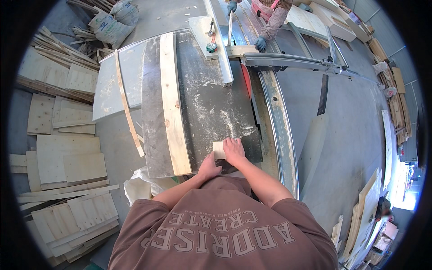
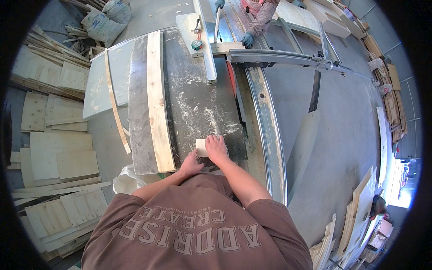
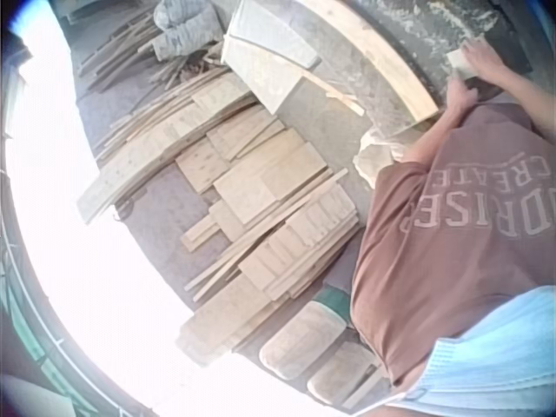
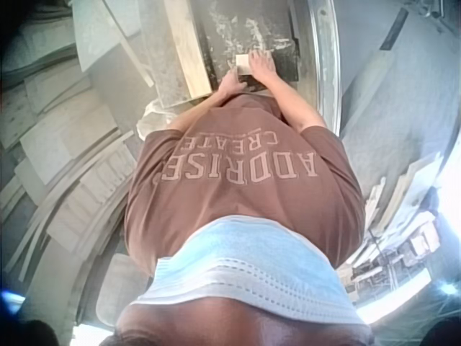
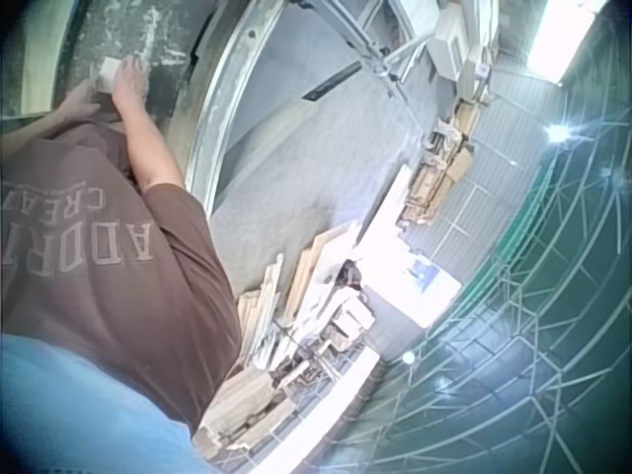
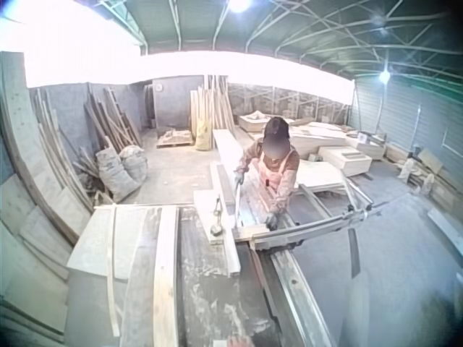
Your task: The person feeds small wooden blocks through a table saw, guiding them with both hands and collecting the cut pieces into a white sack. The person repeats this process for multiple blocks, maintaining a steady workflow at the saw station.
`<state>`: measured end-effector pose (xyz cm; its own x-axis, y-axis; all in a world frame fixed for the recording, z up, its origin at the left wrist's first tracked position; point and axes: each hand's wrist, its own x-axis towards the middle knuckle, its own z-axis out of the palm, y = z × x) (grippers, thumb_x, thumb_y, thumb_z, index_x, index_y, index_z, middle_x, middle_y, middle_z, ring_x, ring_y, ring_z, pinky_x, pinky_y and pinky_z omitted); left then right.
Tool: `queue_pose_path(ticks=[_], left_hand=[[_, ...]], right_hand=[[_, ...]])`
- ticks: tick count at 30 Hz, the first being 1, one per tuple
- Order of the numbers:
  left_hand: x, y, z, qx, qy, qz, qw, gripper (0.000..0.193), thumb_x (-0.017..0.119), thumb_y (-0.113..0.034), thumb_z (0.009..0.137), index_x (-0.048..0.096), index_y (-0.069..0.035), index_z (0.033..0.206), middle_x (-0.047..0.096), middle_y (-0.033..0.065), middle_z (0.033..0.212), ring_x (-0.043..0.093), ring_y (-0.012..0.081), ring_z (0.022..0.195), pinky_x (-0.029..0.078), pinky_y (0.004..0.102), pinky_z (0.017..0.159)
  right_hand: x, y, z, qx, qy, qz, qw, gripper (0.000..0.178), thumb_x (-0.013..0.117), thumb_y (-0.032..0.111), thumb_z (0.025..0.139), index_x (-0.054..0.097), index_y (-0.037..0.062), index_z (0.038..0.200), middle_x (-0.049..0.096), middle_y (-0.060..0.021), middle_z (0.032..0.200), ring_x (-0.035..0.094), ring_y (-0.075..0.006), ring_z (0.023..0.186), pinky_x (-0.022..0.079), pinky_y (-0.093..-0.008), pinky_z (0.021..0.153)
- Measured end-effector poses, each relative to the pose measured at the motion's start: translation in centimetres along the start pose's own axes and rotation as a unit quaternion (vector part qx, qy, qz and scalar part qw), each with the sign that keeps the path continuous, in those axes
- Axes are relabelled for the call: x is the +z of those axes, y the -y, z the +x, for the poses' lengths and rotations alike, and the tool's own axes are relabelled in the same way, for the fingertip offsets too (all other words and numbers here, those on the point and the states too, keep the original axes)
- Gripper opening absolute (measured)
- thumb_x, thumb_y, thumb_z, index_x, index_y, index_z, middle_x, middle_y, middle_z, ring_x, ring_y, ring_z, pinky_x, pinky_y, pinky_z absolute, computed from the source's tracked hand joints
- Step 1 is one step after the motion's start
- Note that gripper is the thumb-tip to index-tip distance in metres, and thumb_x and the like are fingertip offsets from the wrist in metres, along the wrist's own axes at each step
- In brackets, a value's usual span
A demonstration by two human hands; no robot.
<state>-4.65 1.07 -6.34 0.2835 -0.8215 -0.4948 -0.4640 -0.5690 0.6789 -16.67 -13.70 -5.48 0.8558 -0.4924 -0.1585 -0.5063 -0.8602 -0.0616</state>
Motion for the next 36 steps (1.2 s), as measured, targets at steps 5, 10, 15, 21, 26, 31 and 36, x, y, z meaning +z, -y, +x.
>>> queue_pose_path(ticks=[5, 10, 15, 21, 26, 31, 36], left_hand=[[-0.16, -0.35, -0.1, -0.006, 0.005, -0.004, 1.0, 0.094, 0.079, -0.022, 0.08, 0.037, 0.011, 0.158, 0.055, 0.0354, 0.151, 0.052, 0.0473, 0.144, 0.043, 0.0487, 0.123], [-0.44, -0.7, -0.22, -0.007, 0.005, -0.005, 1.0, 0.093, 0.078, -0.022, 0.08, 0.037, 0.012, 0.158, 0.055, 0.0356, 0.151, 0.053, 0.0474, 0.144, 0.043, 0.0488, 0.123], [-0.38, -0.65, -0.26, -0.007, 0.002, -0.001, 1.0, 0.094, 0.078, -0.022, 0.081, 0.037, 0.012, 0.158, 0.054, 0.0356, 0.152, 0.053, 0.0468, 0.144, 0.043, 0.0478, 0.124], [-0.38, -0.62, -0.22, -0.008, 0.003, 0.002, 1.0, 0.095, 0.078, -0.022, 0.081, 0.036, 0.013, 0.158, 0.054, 0.0356, 0.153, 0.052, 0.0467, 0.145, 0.043, 0.0477, 0.124], [-0.56, -0.67, -0.15, -0.01, 0.015, -0.003, 1.0, 0.092, 0.078, -0.021, 0.081, 0.038, 0.011, 0.157, 0.055, 0.0355, 0.15, 0.053, 0.0473, 0.143, 0.044, 0.0489, 0.123], [-0.57, -0.69, -0.08, -0.008, 0.013, -0.004, 1.0, 0.091, 0.078, -0.021, 0.081, 0.038, 0.011, 0.157, 0.055, 0.0354, 0.15, 0.053, 0.0477, 0.143, 0.044, 0.0491, 0.123], [-0.38, -0.44, -0.08, -0.006, 0.006, -0.001, 1.0, 0.092, 0.078, -0.021, 0.081, 0.037, 0.012, 0.157, 0.054, 0.0355, 0.152, 0.052, 0.0474, 0.144, 0.043, 0.0486, 0.123]], right_hand=[[0.11, 0.0, 0.05, 0.003, 0.008, -0.001, 1.0, 0.045, 0.067, 0.011, 0.092, 0.066, 0.0014, 0.136, 0.066, -0.0081, 0.123, 0.062, -0.0225, 0.124, 0.041, -0.0448, 0.11], [-0.15, 0.03, 0.02, 0.003, 0.008, -0.003, 1.0, 0.045, 0.067, 0.011, 0.092, 0.066, 0.0009, 0.136, 0.066, -0.0082, 0.123, 0.062, -0.0227, 0.124, 0.041, -0.0442, 0.11], [-0.28, 0.05, -0.01, 0.001, 0.007, -0.005, 1.0, 0.045, 0.067, 0.011, 0.092, 0.066, 0.0007, 0.136, 0.066, -0.0083, 0.123, 0.061, -0.0227, 0.123, 0.041, -0.0438, 0.109], [-0.47, 0.05, 0.02, 0.0, 0.007, -0.004, 1.0, 0.044, 0.066, 0.011, 0.092, 0.066, 0.0004, 0.135, 0.066, -0.0084, 0.122, 0.062, -0.0226, 0.123, 0.042, -0.0434, 0.108], [-0.71, 0.11, 0.12, 0.003, 0.014, -0.007, 1.0, 0.042, 0.066, 0.011, 0.093, 0.067, 0.0006, 0.133, 0.066, -0.0082, 0.122, 0.062, -0.0225, 0.122, 0.042, -0.043, 0.107], [-0.52, 0.05, 0.12, 0.002, 0.006, -0.006, 1.0, 0.042, 0.066, 0.012, 0.093, 0.067, 0.001, 0.134, 0.066, -0.008, 0.121, 0.062, -0.0223, 0.122, 0.042, -0.0428, 0.107], [-0.63, 0.14, 0.13, 0.0, 0.015, -0.014, 1.0, 0.044, 0.066, 0.012, 0.093, 0.067, 0.0014, 0.136, 0.066, -0.0078, 0.122, 0.062, -0.0221, 0.122, 0.041, -0.0426, 0.107]])
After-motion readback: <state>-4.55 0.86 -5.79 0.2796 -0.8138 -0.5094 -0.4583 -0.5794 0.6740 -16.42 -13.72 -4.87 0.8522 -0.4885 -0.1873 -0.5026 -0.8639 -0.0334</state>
